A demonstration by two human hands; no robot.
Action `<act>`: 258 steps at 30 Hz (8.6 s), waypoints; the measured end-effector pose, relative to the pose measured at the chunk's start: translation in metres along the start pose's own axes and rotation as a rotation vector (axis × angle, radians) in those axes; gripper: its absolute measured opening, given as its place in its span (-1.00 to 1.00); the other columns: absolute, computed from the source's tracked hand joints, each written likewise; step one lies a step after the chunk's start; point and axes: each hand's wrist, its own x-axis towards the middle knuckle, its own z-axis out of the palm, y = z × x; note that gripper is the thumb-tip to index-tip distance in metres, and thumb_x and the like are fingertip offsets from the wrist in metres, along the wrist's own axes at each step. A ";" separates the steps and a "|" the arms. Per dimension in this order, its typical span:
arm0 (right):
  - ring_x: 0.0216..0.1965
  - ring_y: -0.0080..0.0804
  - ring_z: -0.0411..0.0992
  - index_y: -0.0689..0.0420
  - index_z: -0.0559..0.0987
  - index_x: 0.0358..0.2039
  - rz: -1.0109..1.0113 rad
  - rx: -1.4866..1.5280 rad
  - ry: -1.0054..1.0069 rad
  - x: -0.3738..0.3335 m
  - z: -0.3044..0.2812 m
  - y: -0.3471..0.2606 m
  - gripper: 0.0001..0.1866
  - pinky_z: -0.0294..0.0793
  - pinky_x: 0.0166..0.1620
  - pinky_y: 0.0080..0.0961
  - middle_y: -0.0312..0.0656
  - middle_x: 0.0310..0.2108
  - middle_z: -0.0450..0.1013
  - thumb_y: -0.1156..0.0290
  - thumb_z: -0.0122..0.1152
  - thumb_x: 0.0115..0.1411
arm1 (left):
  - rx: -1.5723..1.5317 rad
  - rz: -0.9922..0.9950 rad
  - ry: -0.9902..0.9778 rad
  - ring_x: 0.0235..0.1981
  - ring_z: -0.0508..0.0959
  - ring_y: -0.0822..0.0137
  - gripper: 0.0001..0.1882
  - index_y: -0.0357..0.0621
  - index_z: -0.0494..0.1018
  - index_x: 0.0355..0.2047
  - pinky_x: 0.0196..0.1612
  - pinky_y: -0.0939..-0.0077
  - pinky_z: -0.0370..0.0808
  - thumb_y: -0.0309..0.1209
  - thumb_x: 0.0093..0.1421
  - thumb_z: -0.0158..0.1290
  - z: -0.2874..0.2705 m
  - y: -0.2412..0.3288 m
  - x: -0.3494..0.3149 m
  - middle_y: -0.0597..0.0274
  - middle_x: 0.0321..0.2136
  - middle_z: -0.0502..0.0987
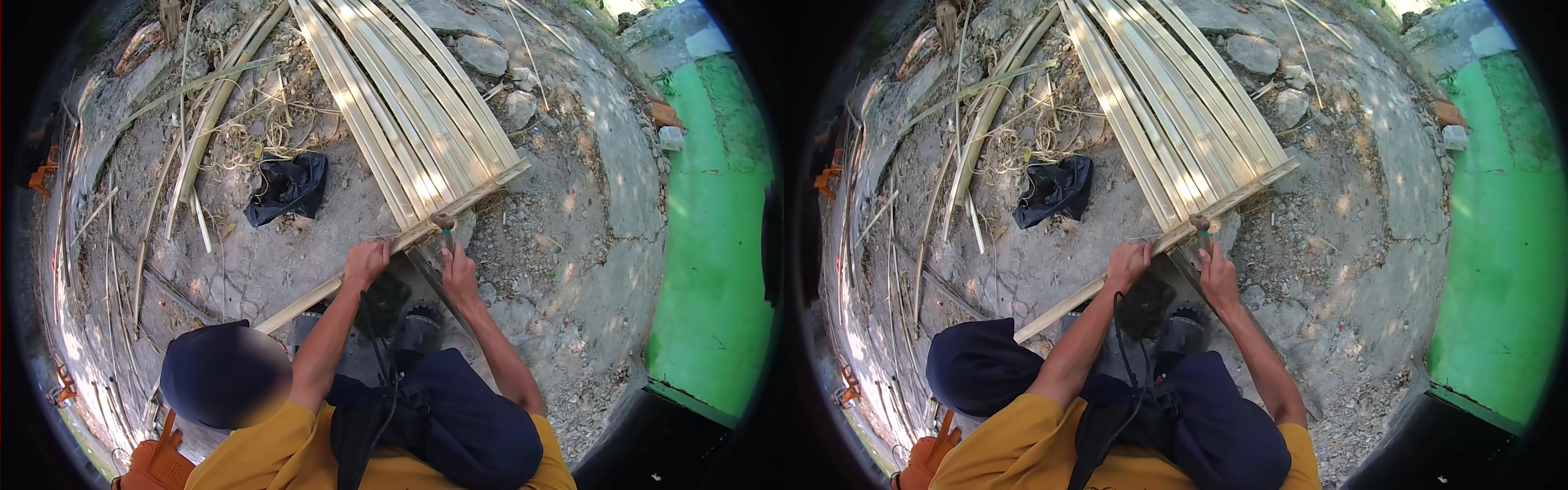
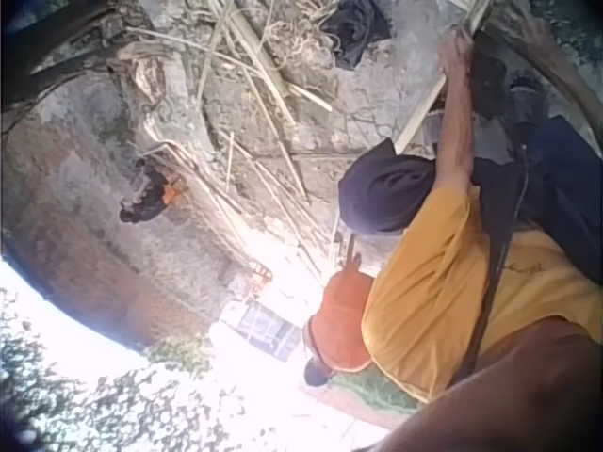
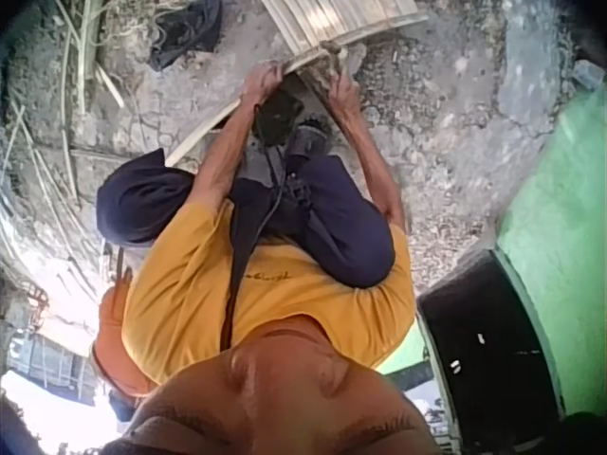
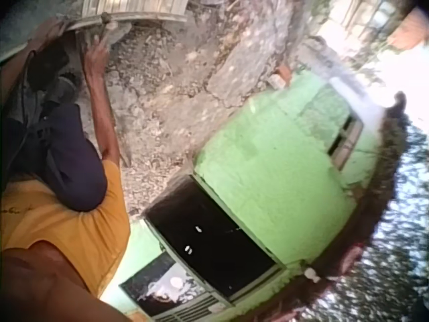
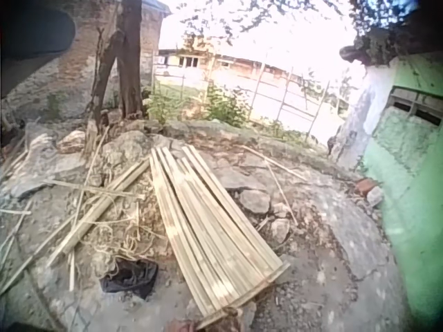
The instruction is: The person constructs a flat panel of bamboo strips by laying them across a wooden support and hammering small nails through the strips into the wood.
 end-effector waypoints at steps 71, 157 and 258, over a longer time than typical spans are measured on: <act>-0.38 0.39 0.47 0.28 0.49 -0.09 0.041 0.088 0.141 0.055 0.005 0.010 -0.69 0.33 -0.36 0.12 0.28 -0.48 0.47 0.24 0.00 0.49 | -0.032 0.033 0.015 -0.32 0.65 -0.29 -0.34 -0.11 0.69 -0.36 -0.16 -0.11 0.60 0.10 0.48 -0.23 0.008 -0.001 0.003 -0.23 -0.41 0.65; -0.30 0.51 0.49 0.30 0.38 -0.06 0.122 0.023 0.094 -0.003 0.037 -0.002 -0.72 0.38 -0.29 0.32 0.40 -0.46 0.50 0.29 -0.02 0.49 | -0.002 0.006 -0.037 -0.26 0.66 -0.28 -0.36 -0.09 0.71 -0.32 -0.11 -0.11 0.59 0.07 0.49 -0.24 0.003 0.003 -0.002 -0.22 -0.35 0.66; -0.34 0.38 0.52 0.26 0.44 -0.12 0.110 0.233 0.308 -0.028 0.002 0.001 -0.67 0.35 -0.34 0.17 0.25 -0.47 0.52 0.19 0.00 0.51 | 0.012 0.032 0.000 -0.29 0.64 -0.33 -0.34 -0.11 0.71 -0.29 -0.13 -0.12 0.58 0.05 0.51 -0.30 0.004 -0.010 0.002 -0.28 -0.36 0.65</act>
